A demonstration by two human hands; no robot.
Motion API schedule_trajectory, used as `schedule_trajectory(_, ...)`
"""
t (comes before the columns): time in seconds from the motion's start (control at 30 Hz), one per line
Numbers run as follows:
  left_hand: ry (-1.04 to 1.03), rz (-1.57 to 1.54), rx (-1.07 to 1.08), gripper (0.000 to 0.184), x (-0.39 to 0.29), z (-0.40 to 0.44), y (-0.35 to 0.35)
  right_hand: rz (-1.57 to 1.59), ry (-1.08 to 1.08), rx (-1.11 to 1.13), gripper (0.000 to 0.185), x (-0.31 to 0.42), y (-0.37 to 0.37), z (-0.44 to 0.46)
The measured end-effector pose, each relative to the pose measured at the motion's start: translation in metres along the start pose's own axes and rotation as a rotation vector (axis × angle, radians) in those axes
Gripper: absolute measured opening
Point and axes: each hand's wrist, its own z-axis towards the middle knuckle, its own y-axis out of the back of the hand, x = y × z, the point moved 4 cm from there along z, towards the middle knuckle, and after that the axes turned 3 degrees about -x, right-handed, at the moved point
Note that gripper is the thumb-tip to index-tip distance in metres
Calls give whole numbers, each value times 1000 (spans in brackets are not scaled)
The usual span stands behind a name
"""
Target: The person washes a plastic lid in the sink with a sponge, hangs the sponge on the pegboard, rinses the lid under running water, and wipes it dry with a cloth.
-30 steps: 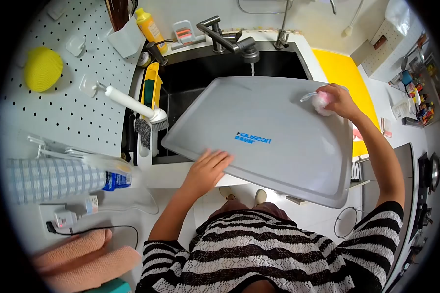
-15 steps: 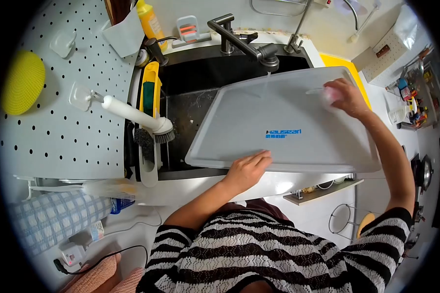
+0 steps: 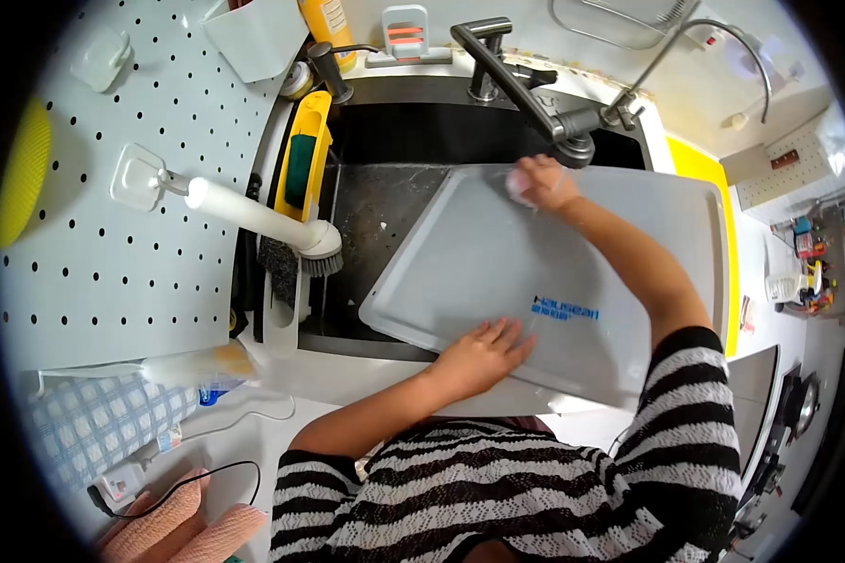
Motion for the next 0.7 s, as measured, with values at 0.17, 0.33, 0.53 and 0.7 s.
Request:
schedule_trajectory(0.17,-46,9,9,41,-2,1,2,60,149,-94,41,40,-78,67)
schedule_trajectory(0.33,-80,-17,-11,43,0,1,5,576,320,115,26,54,-78,69)
schedule_trajectory(0.53,-108,-97,-6,46,-1,5,7,114,55,-29,32,35,-77,67)
schedule_trajectory(0.7,-100,-150,-2,44,-2,4,3,320,-106,205,45,14,-60,57)
